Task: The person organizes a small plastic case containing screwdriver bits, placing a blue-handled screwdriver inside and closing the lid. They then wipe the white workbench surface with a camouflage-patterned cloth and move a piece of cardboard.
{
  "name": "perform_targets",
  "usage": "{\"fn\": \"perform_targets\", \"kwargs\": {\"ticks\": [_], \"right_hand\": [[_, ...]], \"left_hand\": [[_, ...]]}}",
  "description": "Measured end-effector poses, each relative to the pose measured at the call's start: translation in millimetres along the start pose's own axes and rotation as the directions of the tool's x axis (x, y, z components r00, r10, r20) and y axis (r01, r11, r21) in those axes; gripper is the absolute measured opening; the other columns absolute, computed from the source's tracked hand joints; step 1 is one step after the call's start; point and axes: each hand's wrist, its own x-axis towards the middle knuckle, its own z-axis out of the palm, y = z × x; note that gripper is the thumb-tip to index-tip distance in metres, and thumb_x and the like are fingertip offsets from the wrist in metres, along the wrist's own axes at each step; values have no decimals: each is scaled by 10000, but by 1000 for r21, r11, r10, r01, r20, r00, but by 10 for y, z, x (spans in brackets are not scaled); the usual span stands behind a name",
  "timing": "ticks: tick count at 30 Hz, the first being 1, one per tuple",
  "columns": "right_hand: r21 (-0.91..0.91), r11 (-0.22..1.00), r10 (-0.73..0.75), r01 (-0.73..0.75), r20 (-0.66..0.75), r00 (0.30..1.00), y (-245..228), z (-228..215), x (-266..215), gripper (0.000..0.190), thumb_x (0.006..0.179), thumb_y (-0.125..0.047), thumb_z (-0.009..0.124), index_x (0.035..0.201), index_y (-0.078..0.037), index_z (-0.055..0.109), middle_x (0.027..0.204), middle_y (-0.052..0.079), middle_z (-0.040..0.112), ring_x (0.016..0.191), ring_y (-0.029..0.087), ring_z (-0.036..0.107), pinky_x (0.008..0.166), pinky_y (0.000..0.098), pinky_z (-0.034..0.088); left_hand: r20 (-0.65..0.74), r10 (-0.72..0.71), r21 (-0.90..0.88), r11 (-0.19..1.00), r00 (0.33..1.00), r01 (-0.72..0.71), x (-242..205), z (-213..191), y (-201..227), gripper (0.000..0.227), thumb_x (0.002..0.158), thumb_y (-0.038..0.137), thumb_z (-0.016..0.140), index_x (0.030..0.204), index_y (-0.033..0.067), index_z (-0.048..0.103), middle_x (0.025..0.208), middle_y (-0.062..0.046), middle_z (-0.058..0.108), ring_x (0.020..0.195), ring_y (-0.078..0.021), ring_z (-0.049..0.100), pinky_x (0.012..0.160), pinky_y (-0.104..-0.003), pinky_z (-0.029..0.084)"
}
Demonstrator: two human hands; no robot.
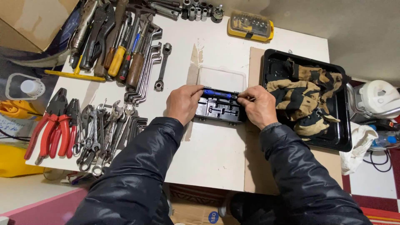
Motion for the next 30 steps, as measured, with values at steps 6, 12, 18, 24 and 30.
{"fn": "perform_targets", "kwargs": {"ticks": [6,12,18,24,30], "right_hand": [[-5,982,188,-188,-36,982,-68,-83,-15,147,931,-161,743,1068,-106,746,923,116,688,893,272,693,735,408,601],[-24,935,355,-354,42,934,-79,-68,13,310,972,-204,672,1273,-125,680,1110,120,727,1031,262,698,860,419,576],[122,860,485,-495,102,869,-273,-79,53,400,1005,-179,591,1386,-59,587,1187,168,705,1062,257,682,869,391,569],[474,698,509,-537,199,837,-737,-118,12,478,1032,-283,525,1439,-33,547,1416,275,550,1327,348,531,1132,502,382],[622,570,519,-536,234,822,-715,-242,6,764,1022,-639,333,1441,-30,529,1390,218,562,1291,331,534,1134,449,362]], "left_hand": [[35,-252,-46,966,967,254,54,-109,262,460,953,462,635,1254,116,672,1083,-119,769,1009,-297,742,866,-424,583],[125,-400,-156,896,908,417,194,20,144,497,956,349,662,1364,72,600,1267,-144,711,1211,-303,659,971,-416,552],[172,-435,-479,747,884,461,160,-16,245,695,878,78,705,1497,-46,414,1402,-267,580,1336,-392,538,1092,-470,476],[160,-372,-453,795,914,403,164,-170,375,550,792,23,710,1332,116,668,1219,-127,691,1125,-233,658,949,-358,561],[378,-273,-464,771,884,437,169,-507,487,884,590,163,961,1390,38,609,1349,-236,608,1187,-290,591,1028,-402,502]]}}
